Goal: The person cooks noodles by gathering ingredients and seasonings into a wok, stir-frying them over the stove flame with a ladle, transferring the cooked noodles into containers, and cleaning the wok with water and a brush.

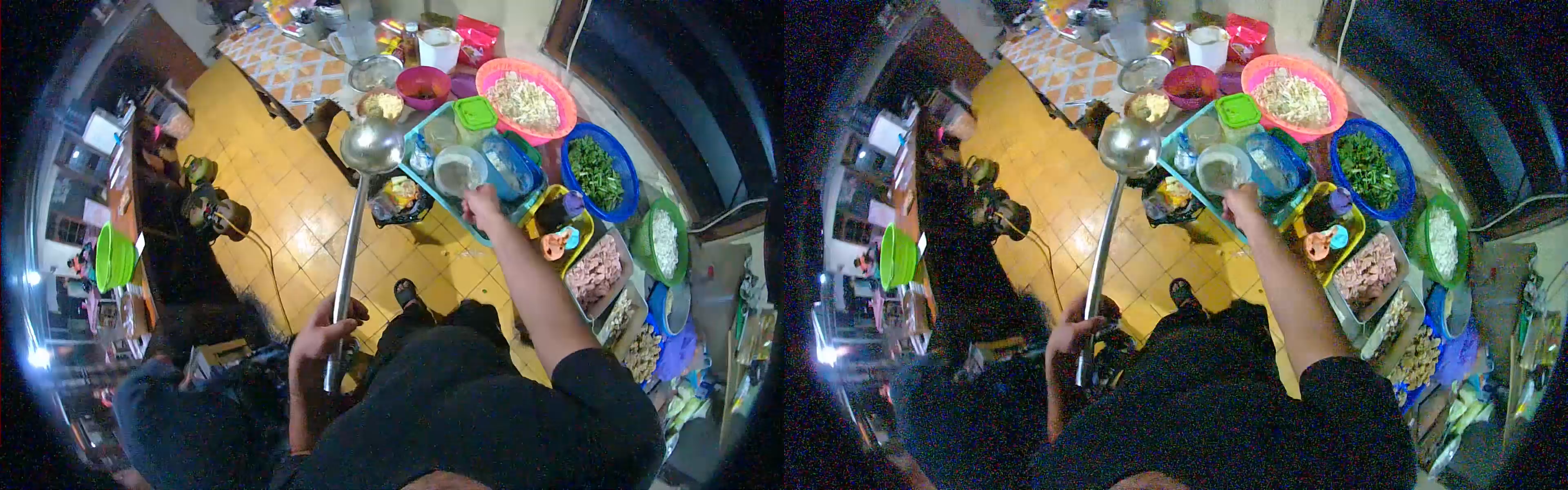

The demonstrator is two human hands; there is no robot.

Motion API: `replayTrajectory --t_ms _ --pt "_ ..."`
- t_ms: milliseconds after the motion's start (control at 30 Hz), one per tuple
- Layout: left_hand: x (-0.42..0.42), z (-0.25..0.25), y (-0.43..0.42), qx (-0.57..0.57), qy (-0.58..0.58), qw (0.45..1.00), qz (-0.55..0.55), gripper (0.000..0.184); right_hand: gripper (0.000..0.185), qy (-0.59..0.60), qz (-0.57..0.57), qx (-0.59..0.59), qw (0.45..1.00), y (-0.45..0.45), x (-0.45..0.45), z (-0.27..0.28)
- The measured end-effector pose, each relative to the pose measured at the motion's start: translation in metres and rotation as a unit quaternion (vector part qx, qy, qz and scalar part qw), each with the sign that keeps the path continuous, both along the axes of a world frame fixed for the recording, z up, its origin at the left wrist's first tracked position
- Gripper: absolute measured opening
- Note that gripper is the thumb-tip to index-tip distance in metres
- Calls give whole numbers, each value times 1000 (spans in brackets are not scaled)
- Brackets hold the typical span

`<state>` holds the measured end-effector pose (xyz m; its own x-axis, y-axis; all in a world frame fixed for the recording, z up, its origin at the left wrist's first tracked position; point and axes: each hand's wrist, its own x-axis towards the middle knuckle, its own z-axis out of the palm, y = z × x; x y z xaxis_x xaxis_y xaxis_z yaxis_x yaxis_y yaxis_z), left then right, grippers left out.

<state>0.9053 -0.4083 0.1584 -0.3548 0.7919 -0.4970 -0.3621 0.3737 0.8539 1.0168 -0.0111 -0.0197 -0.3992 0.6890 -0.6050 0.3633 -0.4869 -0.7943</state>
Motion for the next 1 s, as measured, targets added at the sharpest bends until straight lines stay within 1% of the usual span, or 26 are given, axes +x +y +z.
replayTrajectory --t_ms 33,67,100,133,167,233,267,300,333,367,400,433,467,533,600,633,667,700,767,800,833,900,933,967,1000 --pt "-16 10 6 -8 -7 1000 -11 36 29 -7 -11 -8 1000 13 0 -13" --pt "-33 18 13 -15 -9 1000 -21 36 29 -172 16 242 955 25 0 -20" --pt "-51 23 23 -20 -9 999 -29 36 29 -324 47 468 821 35 -4 -25" --pt "-65 28 31 -27 -25 999 -36 35 32 -344 140 435 821 31 -2 20" --pt "-77 32 38 -32 -30 998 -47 35 32 -351 135 427 823 33 -2 28" --pt "-97 36 49 -5 -37 998 -51 36 25 -386 223 456 771 36 -3 32" --pt "-113 30 52 -30 -15 995 -92 36 25 -390 224 451 771 31 -1 36" --pt "-125 32 53 -79 -2 992 -97 37 20 -359 243 451 780 21 -1 39" --pt "-131 37 59 -75 -7 993 -86 37 16 -326 261 452 788 17 -2 40" --pt "-137 41 65 -72 -11 994 -77 36 16 -325 263 449 789 15 -2 41" --pt "-146 43 71 -79 -11 994 -78 36 14 -327 232 427 811 11 -2 40" --pt "-157 44 75 -88 -9 990 -111 35 13 -328 198 403 831 8 -3 36" --pt "-167 46 81 -96 -7 985 -146 34 13 -328 196 397 835 7 0 31" --pt "-184 52 96 -116 -3 978 -170 33 17 -238 88 369 894 10 15 22" --pt "-205 53 112 -132 -1 971 -201 32 18 -237 70 337 908 15 25 11" --pt "-218 50 120 -112 -2 967 -229 32 19 -233 59 311 920 15 30 7" --pt "-230 49 130 -90 -4 962 -258 32 17 -243 18 252 937 13 29 13" --pt "-239 51 140 -91 -5 958 -271 32 17 -249 6 247 936 12 32 17" --pt "-259 60 162 -151 9 935 -322 32 17 -253 -12 235 938 8 35 24" --pt "-269 67 181 -162 42 908 -385 32 17 -255 -24 230 939 6 34 30" --pt "-280 65 190 -164 42 900 -402 32 17 -238 -31 234 942 4 33 38" --pt "-302 61 206 -119 85 882 -448 30 17 -228 -54 234 944 -10 32 41" --pt "-309 64 215 -122 111 867 -470 29 16 -221 -81 228 945 -16 32 34" --pt "-318 65 223 -118 112 861 -482 29 16 -213 -106 222 946 -20 31 27" --pt "-327 66 230 -119 113 851 -498 29 15 -247 -106 227 936 -26 29 19"
